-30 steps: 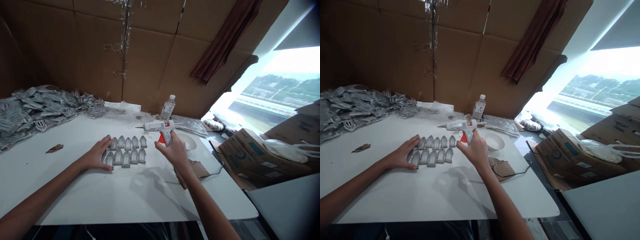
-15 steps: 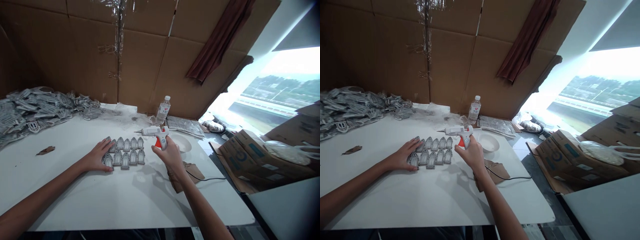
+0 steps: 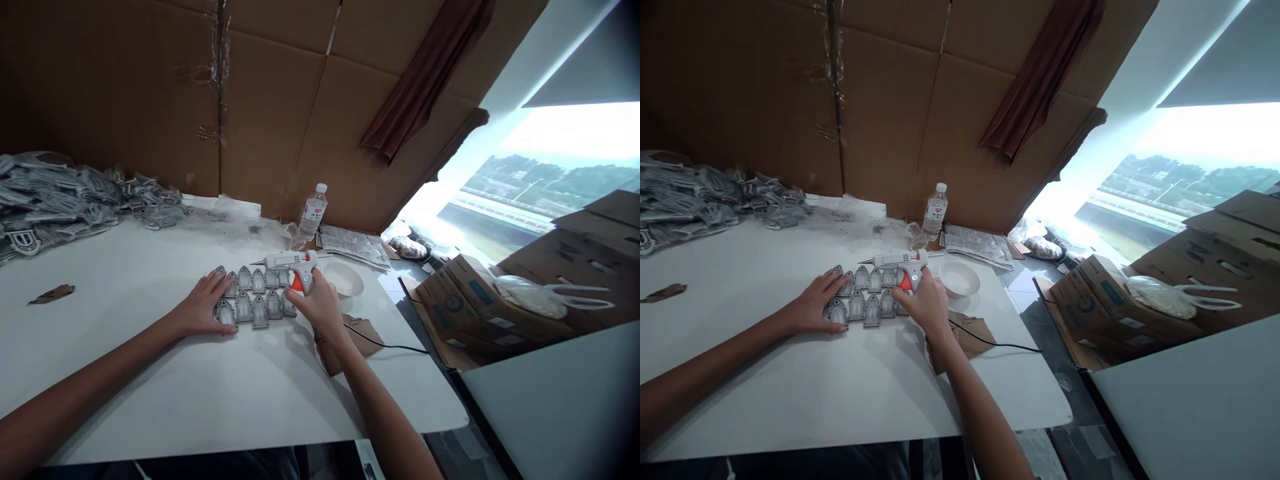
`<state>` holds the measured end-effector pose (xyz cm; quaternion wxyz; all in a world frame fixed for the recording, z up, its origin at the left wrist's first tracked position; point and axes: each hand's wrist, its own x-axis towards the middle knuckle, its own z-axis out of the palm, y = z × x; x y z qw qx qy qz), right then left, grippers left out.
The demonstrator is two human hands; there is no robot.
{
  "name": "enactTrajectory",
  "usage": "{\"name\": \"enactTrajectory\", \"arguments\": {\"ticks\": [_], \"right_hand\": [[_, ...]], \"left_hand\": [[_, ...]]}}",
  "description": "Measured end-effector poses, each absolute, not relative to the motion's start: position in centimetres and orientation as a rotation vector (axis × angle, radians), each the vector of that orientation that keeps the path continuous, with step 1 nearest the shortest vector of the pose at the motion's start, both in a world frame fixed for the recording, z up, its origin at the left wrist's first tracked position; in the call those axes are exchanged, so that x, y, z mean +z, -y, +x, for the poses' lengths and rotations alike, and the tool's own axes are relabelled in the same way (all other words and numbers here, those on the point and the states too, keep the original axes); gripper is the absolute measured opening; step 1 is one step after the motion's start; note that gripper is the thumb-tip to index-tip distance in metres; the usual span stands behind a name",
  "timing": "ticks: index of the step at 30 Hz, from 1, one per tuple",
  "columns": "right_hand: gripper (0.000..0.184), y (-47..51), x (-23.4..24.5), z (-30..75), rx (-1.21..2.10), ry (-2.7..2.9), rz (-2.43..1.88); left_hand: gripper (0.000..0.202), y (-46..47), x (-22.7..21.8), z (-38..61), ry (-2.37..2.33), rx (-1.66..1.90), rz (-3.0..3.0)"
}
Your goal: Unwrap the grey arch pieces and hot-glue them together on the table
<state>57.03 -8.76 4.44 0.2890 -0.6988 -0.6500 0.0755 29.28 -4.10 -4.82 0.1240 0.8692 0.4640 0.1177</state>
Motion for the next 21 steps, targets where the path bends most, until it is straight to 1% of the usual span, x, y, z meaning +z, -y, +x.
{"name": "enactTrajectory", "arguments": {"ticks": [4,7,9,12,14,15,21], "right_hand": [[0.034,8.6,3.4,57.0,0.174,1.744,-1.876],[0.036,8.8,2.9,57.0,0.161,1.769,-1.91],[0.039,9.0,2.7,57.0,0.138,1.786,-1.955],[0.04,9.1,2.4,57.0,0.081,1.82,-1.993],[0.04,9.2,2.3,56.9,0.04,1.857,-2.006],[0.039,9.2,2.2,56.7,0.02,1.88,-2.013],[0.035,9.4,1.9,56.0,-0.012,1.999,-1.984]], "left_hand": [[0.115,4.2,-4.7,30.4,-1.361,0.345,2.532],[0.112,4.9,-4.2,29.9,-1.338,0.394,2.55],[0.101,5.8,-3.7,29.0,-1.317,0.466,2.579],[0.066,7.4,-3.0,27.9,-1.251,0.555,2.645],[0.05,8.1,-2.7,27.6,-1.233,0.595,2.678],[0.047,8.3,-2.7,27.7,-1.244,0.615,2.689],[0.045,8.1,-2.9,28.4,-1.33,0.699,2.736]]}}
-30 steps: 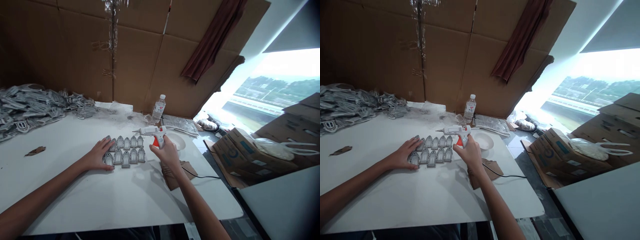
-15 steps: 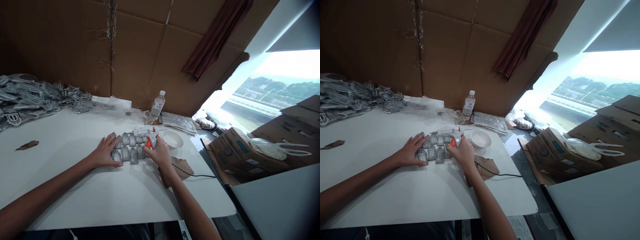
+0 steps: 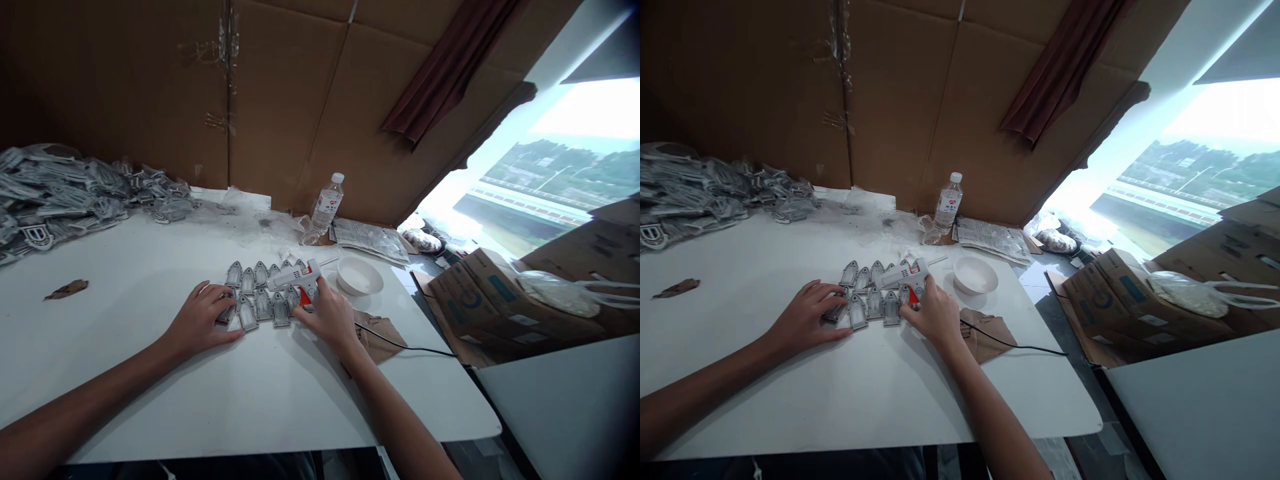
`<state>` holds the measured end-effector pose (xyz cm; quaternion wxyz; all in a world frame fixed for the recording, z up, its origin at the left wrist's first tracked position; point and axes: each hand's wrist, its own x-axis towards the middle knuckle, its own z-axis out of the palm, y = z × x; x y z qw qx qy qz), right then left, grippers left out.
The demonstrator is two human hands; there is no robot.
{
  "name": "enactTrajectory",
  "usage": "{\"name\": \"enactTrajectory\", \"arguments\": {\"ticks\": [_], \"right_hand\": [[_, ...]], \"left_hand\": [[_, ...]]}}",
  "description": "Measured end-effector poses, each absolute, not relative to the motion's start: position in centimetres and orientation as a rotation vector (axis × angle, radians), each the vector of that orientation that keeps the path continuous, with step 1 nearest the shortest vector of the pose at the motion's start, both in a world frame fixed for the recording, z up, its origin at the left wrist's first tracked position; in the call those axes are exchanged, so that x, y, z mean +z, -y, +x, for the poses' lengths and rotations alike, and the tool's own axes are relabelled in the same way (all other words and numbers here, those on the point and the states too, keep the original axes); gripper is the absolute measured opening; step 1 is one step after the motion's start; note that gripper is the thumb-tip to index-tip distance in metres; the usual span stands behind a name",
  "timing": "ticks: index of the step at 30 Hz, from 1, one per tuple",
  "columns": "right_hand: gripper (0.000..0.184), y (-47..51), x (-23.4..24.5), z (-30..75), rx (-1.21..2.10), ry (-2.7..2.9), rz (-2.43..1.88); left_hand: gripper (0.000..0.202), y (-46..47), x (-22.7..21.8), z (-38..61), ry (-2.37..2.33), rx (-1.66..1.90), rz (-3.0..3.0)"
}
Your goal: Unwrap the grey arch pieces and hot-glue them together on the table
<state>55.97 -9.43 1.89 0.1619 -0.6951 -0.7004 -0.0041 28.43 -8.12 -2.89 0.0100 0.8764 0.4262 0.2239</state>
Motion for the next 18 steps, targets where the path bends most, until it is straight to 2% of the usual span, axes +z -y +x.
{"name": "enactTrajectory", "arguments": {"ticks": [6,11,18], "right_hand": [[0.031,9.5,1.3,55.7,0.0,2.123,-1.971],[0.026,9.4,0.7,55.3,0.001,2.198,-1.977],[0.032,9.4,0.3,55.0,-0.027,2.183,-1.977]], "left_hand": [[0.038,8.1,-3.4,28.4,-1.298,0.692,2.721],[0.04,8.0,-3.6,28.2,-1.26,0.7,2.682],[0.034,8.4,-3.0,27.8,-1.241,0.714,2.666]]}}
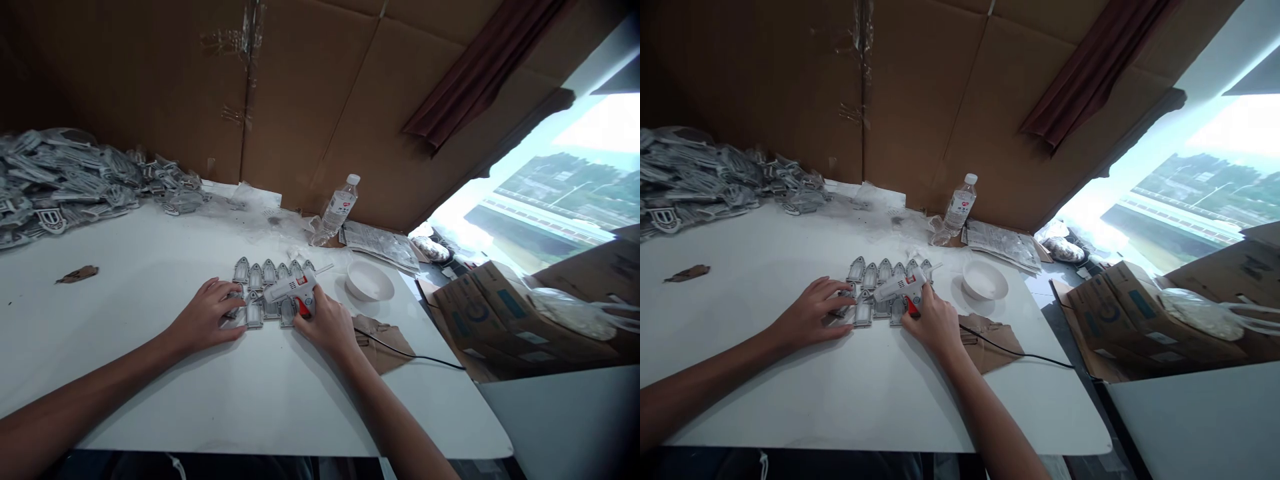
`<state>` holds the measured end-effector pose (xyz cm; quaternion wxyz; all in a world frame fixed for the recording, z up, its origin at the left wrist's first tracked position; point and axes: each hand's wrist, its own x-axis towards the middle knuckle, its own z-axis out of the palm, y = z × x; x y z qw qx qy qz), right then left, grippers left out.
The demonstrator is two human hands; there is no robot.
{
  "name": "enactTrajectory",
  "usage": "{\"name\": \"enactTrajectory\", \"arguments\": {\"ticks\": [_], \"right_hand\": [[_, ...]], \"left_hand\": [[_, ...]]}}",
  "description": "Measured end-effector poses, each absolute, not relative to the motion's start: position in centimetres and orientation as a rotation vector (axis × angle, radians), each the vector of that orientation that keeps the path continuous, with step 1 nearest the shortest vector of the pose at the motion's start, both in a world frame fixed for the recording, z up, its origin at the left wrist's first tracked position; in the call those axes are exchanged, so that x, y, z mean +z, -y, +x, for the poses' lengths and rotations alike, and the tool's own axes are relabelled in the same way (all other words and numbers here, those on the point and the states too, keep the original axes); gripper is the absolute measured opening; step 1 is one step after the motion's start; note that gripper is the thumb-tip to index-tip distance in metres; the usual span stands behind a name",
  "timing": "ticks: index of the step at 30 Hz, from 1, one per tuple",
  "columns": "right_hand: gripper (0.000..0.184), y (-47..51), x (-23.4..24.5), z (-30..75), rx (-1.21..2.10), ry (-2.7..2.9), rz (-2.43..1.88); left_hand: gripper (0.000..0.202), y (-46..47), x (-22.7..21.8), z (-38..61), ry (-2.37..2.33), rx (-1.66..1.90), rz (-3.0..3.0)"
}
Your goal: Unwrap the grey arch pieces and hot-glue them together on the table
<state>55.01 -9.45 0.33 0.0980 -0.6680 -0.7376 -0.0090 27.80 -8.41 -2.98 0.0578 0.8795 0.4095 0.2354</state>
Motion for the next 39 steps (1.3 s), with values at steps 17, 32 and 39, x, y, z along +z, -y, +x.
{"name": "enactTrajectory", "arguments": {"ticks": [17,32,39], "right_hand": [[0.031,9.3,-0.1,54.9,-0.096,2.149,-2.0],[0.038,9.4,0.0,55.0,-0.204,2.154,-1.997],[0.029,9.0,0.8,56.1,-0.005,2.063,-1.96]], "left_hand": [[0.022,8.7,-3.3,28.0,-1.181,0.722,2.706],[0.017,8.7,-3.4,28.1,-1.159,0.759,2.718],[0.016,8.7,-3.5,28.1,-1.16,0.773,2.702]]}}
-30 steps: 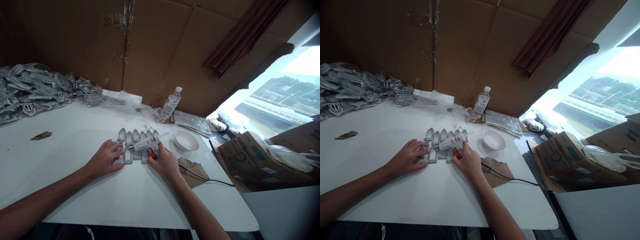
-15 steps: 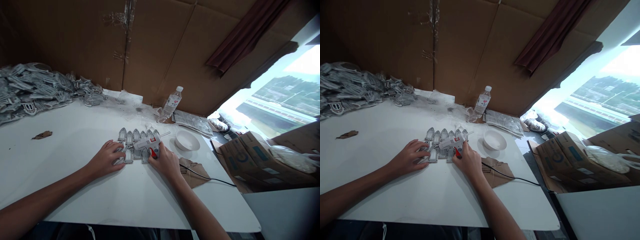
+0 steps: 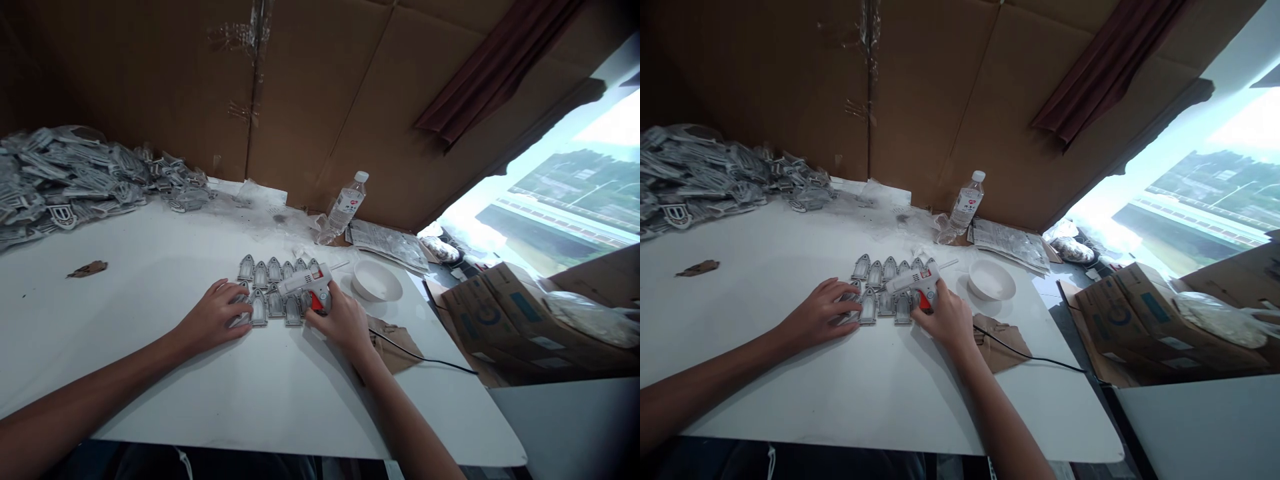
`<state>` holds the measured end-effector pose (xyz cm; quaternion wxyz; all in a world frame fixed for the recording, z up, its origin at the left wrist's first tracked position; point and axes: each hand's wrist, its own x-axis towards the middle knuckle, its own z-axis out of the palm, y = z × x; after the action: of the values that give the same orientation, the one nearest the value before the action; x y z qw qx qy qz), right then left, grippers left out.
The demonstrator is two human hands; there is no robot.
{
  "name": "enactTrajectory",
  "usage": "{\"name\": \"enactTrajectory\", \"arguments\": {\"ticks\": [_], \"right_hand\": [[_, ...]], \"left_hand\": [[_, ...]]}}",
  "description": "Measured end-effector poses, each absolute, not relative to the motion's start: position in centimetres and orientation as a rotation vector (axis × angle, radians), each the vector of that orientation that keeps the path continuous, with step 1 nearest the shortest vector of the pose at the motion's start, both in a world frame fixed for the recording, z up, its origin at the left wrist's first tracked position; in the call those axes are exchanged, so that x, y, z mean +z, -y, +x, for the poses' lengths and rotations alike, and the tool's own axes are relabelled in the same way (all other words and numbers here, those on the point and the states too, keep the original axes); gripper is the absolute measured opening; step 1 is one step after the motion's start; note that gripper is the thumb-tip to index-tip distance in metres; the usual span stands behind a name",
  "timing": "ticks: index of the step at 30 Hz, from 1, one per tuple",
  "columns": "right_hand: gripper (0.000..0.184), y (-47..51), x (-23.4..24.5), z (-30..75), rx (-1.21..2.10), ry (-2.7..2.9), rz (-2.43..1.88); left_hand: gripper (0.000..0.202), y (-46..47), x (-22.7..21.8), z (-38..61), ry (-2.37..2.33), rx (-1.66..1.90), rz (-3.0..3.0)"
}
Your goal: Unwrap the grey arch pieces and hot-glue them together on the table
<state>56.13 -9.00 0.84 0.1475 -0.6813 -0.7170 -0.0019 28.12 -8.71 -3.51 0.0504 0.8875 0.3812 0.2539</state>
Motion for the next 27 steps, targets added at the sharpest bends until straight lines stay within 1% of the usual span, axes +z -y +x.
{"name": "enactTrajectory", "arguments": {"ticks": [5,12,17,27], "right_hand": [[0.028,8.77,1.07,56.76,0.035,2.053,-1.924],[0.024,8.86,1.16,56.82,0.1,2.274,-1.873],[0.02,8.87,1.2,56.85,0.097,2.335,-1.877],[0.03,8.93,1.21,56.79,0.083,2.33,-1.838]], "left_hand": [[0.017,8.73,-3.52,28.12,-1.152,0.788,2.697],[0.018,8.77,-3.34,28.13,-1.159,0.759,2.705],[0.017,8.78,-3.3,28.18,-1.164,0.765,2.698],[0.018,8.76,-3.33,28.1,-1.163,0.743,2.7]]}}
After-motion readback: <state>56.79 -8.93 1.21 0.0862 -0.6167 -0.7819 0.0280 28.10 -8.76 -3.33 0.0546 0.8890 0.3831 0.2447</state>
